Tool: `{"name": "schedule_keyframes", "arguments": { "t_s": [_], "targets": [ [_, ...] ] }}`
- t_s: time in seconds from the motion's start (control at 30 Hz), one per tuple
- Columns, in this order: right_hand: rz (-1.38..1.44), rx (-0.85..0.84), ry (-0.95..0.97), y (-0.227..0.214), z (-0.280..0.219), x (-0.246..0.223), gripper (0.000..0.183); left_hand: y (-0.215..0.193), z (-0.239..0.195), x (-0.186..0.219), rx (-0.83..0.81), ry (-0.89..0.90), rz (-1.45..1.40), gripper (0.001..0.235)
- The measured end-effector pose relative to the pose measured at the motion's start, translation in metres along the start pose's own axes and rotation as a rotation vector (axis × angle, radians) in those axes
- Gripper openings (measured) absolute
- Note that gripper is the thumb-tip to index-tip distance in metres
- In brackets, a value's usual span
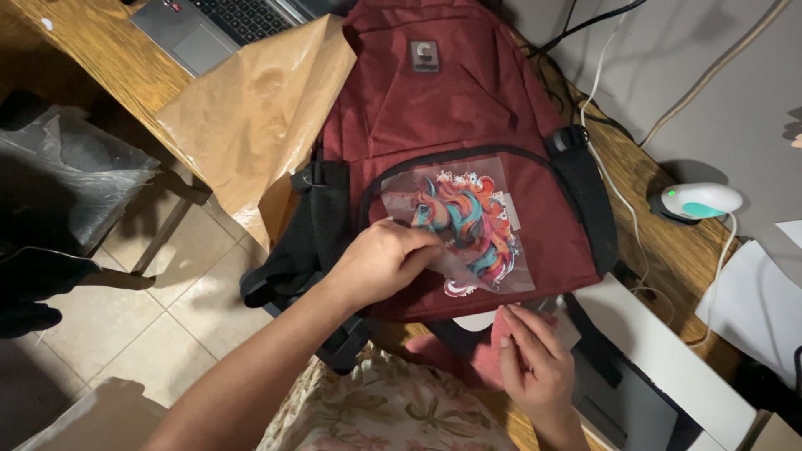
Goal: The person removes a brown paper bag from a red backpack, then uses a pink cloth to wipe the front pocket area. They peel off a clear protective film from a unicorn sticker on the pocket, smooth the sticker, and place the film on a nearby table.
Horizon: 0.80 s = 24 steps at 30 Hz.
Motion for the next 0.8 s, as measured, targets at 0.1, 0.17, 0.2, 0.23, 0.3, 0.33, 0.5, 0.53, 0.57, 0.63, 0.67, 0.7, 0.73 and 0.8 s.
{"name": "schedule_keyframes", "arguments": {
  "t_s": [0.1,0.17,0.2,0.23,0.3,0.33,0.5,0.53,0.57,0.63,0.67,0.7,0.73,0.8],
  "targets": [
    [0.006,0.005,-0.016,-0.001,0.001,-0.002,0.029,0.0,0.001,-0.001,0.008,-0.017,0.002,0.015],
    [0.018,-0.013,-0.006,-0.001,0.002,-0.003,0.03,-0.001,0.001,0.0,0.016,-0.008,0.0,0.015],
    [0.018,-0.013,-0.007,-0.001,0.003,-0.003,0.03,0.0,0.001,-0.001,0.016,-0.008,0.0,0.015],
    [0.016,-0.007,-0.014,-0.001,0.003,-0.005,0.029,0.001,0.0,-0.002,0.009,-0.026,0.004,0.015],
    [0.013,-0.002,-0.021,-0.002,0.004,-0.006,0.029,0.002,0.0,-0.004,0.002,-0.045,0.007,0.015],
    [0.011,0.002,-0.02,-0.002,0.003,-0.005,0.029,0.002,-0.001,-0.004,0.006,-0.051,0.005,0.015],
    [0.012,0.009,-0.024,-0.002,0.003,-0.004,0.029,0.003,-0.002,-0.006,0.02,-0.044,0.015,0.013],
    [0.022,0.006,-0.026,-0.002,0.003,-0.004,0.029,0.004,-0.002,-0.007,0.017,-0.054,0.018,0.012],
    [0.032,0.004,-0.03,-0.002,0.003,-0.004,0.03,0.004,-0.002,-0.007,0.015,-0.063,0.022,0.012],
    [-0.016,0.025,0.033,-0.003,-0.004,0.006,0.033,0.002,-0.001,-0.005,0.015,-0.065,0.014,0.013],
    [-0.063,0.047,0.097,-0.005,-0.008,0.012,0.037,0.001,0.0,-0.004,0.016,-0.068,0.006,0.014],
    [-0.063,0.047,0.096,-0.009,-0.01,0.017,0.037,0.001,-0.001,-0.004,0.016,-0.068,0.006,0.014],
    [0.1,-0.015,0.247,-0.009,-0.011,0.032,0.047,0.001,-0.001,-0.003,0.015,-0.036,0.005,0.011],
    [0.261,-0.08,0.394,-0.016,-0.008,0.044,0.059,-0.001,-0.002,0.0,0.017,-0.003,0.003,0.01]
  ]
}}
Point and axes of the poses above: each hand's wrist, its own z-axis towards the middle knuckle, its own y-axis out of the palm, x = y × z, the point moved 7 cm from there along z, towards the middle knuckle, and after that the axes turned 13 degrees about y, right-handed, at the moved point
